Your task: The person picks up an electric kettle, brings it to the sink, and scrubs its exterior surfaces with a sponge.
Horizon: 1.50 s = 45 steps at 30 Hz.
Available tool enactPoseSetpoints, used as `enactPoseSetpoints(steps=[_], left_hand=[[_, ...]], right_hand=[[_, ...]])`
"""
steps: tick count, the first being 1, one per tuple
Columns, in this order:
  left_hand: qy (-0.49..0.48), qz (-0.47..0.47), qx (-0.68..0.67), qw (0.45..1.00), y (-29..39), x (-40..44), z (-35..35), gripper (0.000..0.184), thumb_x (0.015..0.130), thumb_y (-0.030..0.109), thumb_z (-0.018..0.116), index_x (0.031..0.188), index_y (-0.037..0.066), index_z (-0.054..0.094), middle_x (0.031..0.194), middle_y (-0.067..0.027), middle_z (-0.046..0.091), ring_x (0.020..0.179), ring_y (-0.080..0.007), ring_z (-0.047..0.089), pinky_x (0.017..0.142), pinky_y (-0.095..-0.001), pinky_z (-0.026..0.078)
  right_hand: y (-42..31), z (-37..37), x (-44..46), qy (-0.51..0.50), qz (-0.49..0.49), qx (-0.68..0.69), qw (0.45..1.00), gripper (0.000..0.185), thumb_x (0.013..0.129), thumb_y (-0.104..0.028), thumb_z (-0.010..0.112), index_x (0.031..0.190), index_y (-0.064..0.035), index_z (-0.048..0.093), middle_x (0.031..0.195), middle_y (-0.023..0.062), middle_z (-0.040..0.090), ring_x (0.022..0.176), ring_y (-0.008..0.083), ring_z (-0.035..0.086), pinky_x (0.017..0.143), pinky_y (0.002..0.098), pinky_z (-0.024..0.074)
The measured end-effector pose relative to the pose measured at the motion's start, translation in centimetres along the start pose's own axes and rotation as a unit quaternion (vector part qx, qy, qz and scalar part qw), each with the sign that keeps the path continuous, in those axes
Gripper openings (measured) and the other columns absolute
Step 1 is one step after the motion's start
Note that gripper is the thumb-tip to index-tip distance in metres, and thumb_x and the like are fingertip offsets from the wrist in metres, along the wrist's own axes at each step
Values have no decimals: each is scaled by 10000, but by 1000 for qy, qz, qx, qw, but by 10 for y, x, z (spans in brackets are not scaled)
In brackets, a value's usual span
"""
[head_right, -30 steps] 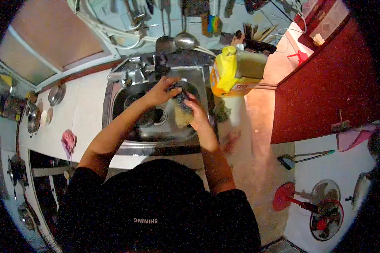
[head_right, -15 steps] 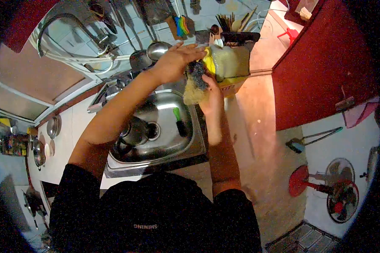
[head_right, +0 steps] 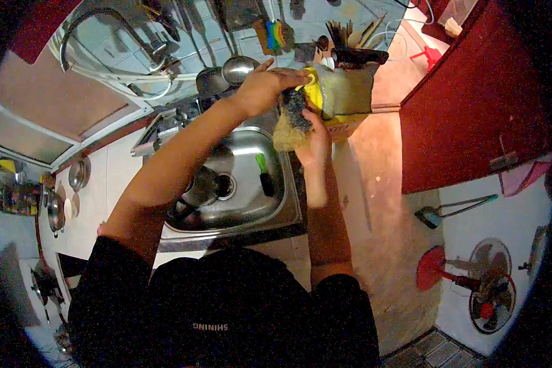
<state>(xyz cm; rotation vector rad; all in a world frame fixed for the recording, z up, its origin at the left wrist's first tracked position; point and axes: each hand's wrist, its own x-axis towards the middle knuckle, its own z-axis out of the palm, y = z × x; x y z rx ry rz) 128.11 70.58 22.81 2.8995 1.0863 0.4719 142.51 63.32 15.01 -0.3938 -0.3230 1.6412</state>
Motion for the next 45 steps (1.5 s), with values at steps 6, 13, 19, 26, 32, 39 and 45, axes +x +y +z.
enactPoseSetpoints(steps=[6,13,19,26,32,39,45], left_hand=[[179,37,-195,963,11,-25,3,498,685,-60,544,1171,44,507,1232,-148,513,1193,-346,445,1006,-452,345],[154,-196,-386,888,54,-263,-13,323,748,-90,515,1049,28,520,1044,-112,553,976,-215,558,835,-293,442],[234,-501,-146,820,21,-453,60,409,790,46,616,1168,21,462,1082,-139,548,1026,-233,540,885,-315,428],[134,-507,-315,792,0,-474,120,666,776,329,694,1248,-29,391,1140,-256,532,1074,-359,522,894,-394,420],[92,-524,-292,795,4,-452,94,571,808,366,642,1146,-23,395,1006,-293,568,964,-431,553,808,-440,441],[61,-469,-267,840,-7,-460,114,515,846,328,597,1134,-12,340,937,-317,569,914,-471,545,771,-483,438],[53,-511,-256,819,3,-452,99,512,848,324,594,1139,-8,335,925,-315,572,887,-477,549,751,-495,443]], right_hand=[[2,13,-17,-21,27,-38,999,328,849,-90,510,1171,-34,536,1087,100,599,995,249,580,881,384,467],[58,-17,-69,16,202,-9,979,324,874,-156,487,1169,-28,531,1123,156,585,1041,279,568,897,413,460],[158,-37,-91,4,335,-102,937,357,843,-104,529,1196,-52,538,1173,82,571,1063,239,549,875,373,460],[244,-19,-69,-14,112,-445,888,363,838,-88,567,1199,-61,563,1187,75,567,1101,191,518,934,300,401],[281,0,-85,-159,-177,-739,630,430,810,-126,609,1234,-108,538,1270,125,485,1166,314,448,968,378,372],[299,29,-51,-267,-190,-795,511,361,798,-91,591,1155,-146,604,1218,54,540,1055,319,486,902,391,419],[288,30,-33,-333,-144,-763,536,318,809,-91,590,1118,-154,633,1169,57,572,1026,302,509,883,371,426]])
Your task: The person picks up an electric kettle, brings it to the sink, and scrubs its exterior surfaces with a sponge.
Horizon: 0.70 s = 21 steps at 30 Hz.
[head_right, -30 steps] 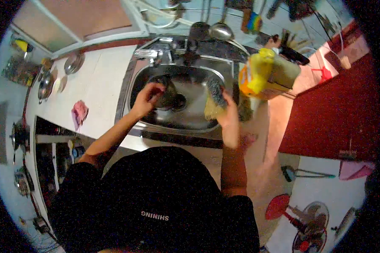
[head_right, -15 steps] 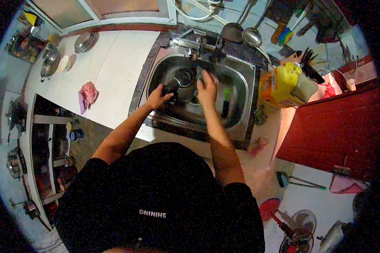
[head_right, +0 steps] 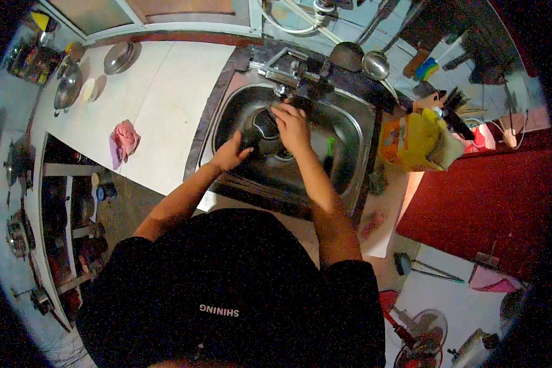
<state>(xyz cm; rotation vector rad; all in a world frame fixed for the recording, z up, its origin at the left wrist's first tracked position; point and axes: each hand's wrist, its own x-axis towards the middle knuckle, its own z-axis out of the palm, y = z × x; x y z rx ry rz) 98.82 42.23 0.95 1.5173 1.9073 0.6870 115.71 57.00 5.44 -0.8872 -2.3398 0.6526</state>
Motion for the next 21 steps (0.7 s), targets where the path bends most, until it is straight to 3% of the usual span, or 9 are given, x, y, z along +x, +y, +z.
enactPoseSetpoints(steps=[5,9,12,13,16,21], left_hand=[[-21,0,-10,1000,5,-2,-5,498,850,321,591,1119,-11,333,902,-309,578,859,-477,554,740,-500,442],[-18,13,-9,1000,-1,1,-3,499,849,313,593,1116,-18,334,897,-304,582,869,-473,554,742,-492,443],[-4,15,-20,1000,-3,-1,0,498,849,308,594,1117,-21,334,894,-301,584,873,-470,554,744,-485,443],[-9,8,-20,1000,-3,0,1,498,849,308,594,1118,-22,335,895,-300,583,874,-468,554,745,-483,443],[-14,4,-16,1000,-2,0,1,495,849,296,597,1128,-22,339,926,-300,578,904,-458,550,763,-474,440],[-37,-27,-10,999,8,-3,-8,502,852,279,599,1163,-19,341,995,-308,561,966,-453,535,807,-465,435]], right_hand=[[7,5,-42,58,38,89,994,328,801,-58,592,1115,-140,635,1160,85,566,1031,298,520,883,370,426],[-1,5,14,4,15,21,1000,261,801,-67,571,1036,-132,662,1081,69,614,1028,306,522,880,386,433],[-31,5,36,-114,4,-30,993,238,807,-64,543,996,-131,672,1025,57,634,1004,306,529,869,390,444],[-33,9,31,-78,-83,-99,989,228,798,-93,581,1004,-128,671,1057,44,596,984,292,524,830,376,455],[-51,3,-8,-61,-90,-88,990,259,793,-54,531,1002,-125,667,1113,20,588,1028,278,501,846,372,458],[-46,-6,-56,14,-84,-91,992,320,729,-35,573,1026,-126,652,1130,21,545,1025,278,480,840,372,442]])
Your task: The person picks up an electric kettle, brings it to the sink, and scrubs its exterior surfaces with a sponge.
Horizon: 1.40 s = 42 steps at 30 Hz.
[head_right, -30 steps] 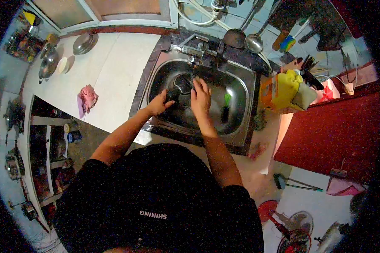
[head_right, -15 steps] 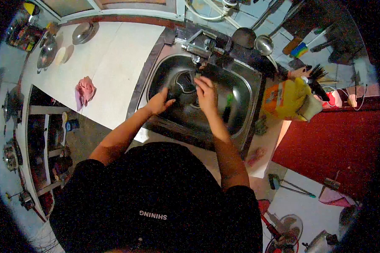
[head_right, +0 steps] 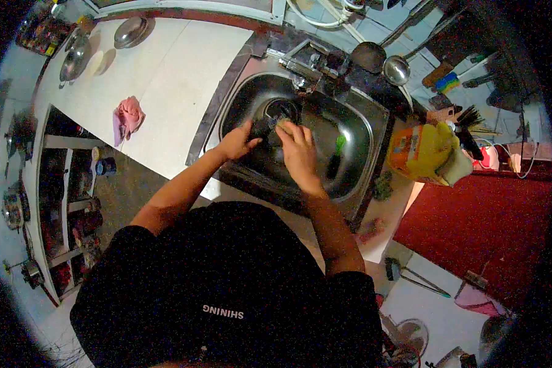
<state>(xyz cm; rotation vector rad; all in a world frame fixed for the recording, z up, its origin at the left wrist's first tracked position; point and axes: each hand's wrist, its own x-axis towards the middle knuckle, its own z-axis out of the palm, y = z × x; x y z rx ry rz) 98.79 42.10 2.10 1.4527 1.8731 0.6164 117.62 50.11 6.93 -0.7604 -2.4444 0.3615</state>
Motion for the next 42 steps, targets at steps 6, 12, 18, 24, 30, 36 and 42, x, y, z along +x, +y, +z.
enactPoseSetpoints(steps=[6,12,18,24,30,36,42], left_hand=[[35,44,15,998,-9,4,7,520,842,303,596,1152,-30,343,939,-303,577,903,-452,553,769,-472,444],[18,8,4,1000,-4,-1,3,506,820,323,626,1089,-25,377,909,-295,584,896,-449,558,757,-459,448],[23,21,-34,999,-15,4,7,497,797,362,653,1017,-31,444,912,-280,589,890,-443,559,751,-444,445],[37,61,-39,997,-35,13,20,578,776,326,692,1137,-52,446,967,-270,583,867,-376,580,763,-414,443],[17,-3,-78,997,-3,2,2,496,777,365,672,1021,-30,495,926,-268,599,912,-410,569,774,-427,440],[60,64,-99,991,-41,15,29,513,772,361,683,1046,-25,483,888,-255,608,857,-404,587,715,-416,461],[42,30,-66,996,-27,14,20,534,782,380,668,1048,-35,463,923,-280,597,892,-421,575,753,-424,458]], right_hand=[[-4,30,62,-26,-38,-92,995,292,755,-89,577,1037,-133,641,1107,17,562,1001,266,490,840,377,438],[-18,31,41,-9,-40,-65,997,272,776,-96,575,1039,-113,642,1123,56,557,1001,279,491,830,376,439],[-24,27,8,-24,-55,-9,998,351,750,-55,569,1092,-123,610,1161,38,536,1046,295,477,827,375,448],[-25,40,25,-6,-42,-58,997,301,724,-66,564,1015,-122,611,1074,28,545,980,287,485,797,375,469],[-11,24,41,-20,-30,-100,994,320,738,-53,534,1038,-131,616,1118,37,556,986,281,494,795,386,442],[-28,21,14,-56,-86,-12,995,340,721,-50,575,1041,-153,630,1108,0,546,1008,271,493,787,354,482],[-6,10,3,-10,-61,-48,997,358,725,-59,576,1071,-136,629,1148,5,544,1018,280,493,823,359,464]])
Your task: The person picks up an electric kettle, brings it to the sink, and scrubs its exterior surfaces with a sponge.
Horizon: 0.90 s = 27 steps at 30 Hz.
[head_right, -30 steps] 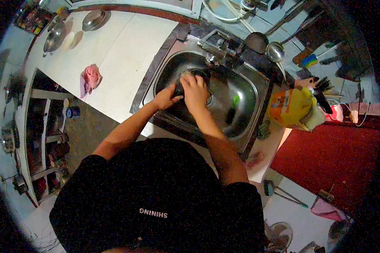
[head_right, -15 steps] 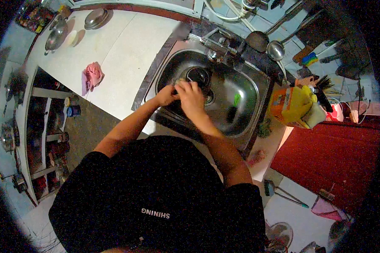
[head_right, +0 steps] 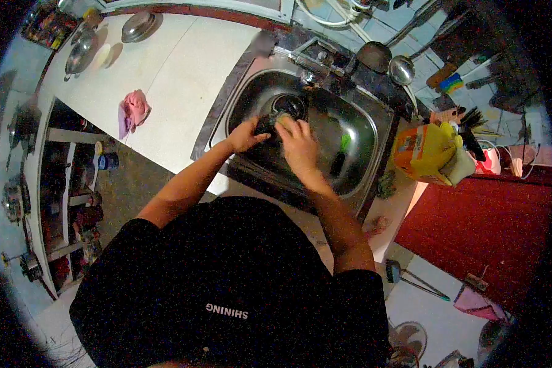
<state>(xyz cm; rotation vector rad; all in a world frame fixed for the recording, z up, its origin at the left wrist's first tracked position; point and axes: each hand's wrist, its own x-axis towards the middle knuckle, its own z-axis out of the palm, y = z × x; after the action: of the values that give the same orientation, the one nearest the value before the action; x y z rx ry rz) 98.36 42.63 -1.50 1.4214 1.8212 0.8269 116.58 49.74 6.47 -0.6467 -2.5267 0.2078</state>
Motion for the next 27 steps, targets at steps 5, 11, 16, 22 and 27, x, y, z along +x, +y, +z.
enactPoseSetpoints(steps=[5,11,16,22,27], left_hand=[[-49,-57,47,996,29,-5,-16,432,805,280,663,1040,-23,465,907,-246,586,867,-331,590,753,-403,444],[-9,-26,25,999,5,-2,1,469,803,369,645,1029,12,443,932,-277,586,907,-430,563,759,-450,446],[-8,-52,23,998,17,-5,-4,476,797,347,661,1049,9,439,918,-261,599,890,-433,571,746,-449,450],[15,37,6,999,5,-3,-1,451,798,313,660,1023,-16,449,885,-255,597,854,-425,571,723,-437,450],[-6,-3,37,999,8,-2,-1,459,801,303,662,1027,-30,439,867,-265,578,825,-421,558,709,-417,445]], right_hand=[[-15,27,38,13,-21,-18,1000,300,715,-94,581,1009,-118,635,1065,15,562,978,272,485,830,377,437],[40,31,68,-17,167,6,986,299,769,-60,546,1045,-133,636,1133,16,564,1000,282,503,865,399,416],[29,15,9,87,182,64,977,301,817,-57,540,1105,-102,614,1172,53,550,1005,296,503,869,389,417],[-24,21,11,57,70,58,994,318,773,-53,543,1076,-106,623,1140,46,550,1019,292,482,874,397,419],[5,38,71,-16,112,-54,992,239,768,-96,542,965,-148,666,1029,36,588,992,280,513,803,378,448]])
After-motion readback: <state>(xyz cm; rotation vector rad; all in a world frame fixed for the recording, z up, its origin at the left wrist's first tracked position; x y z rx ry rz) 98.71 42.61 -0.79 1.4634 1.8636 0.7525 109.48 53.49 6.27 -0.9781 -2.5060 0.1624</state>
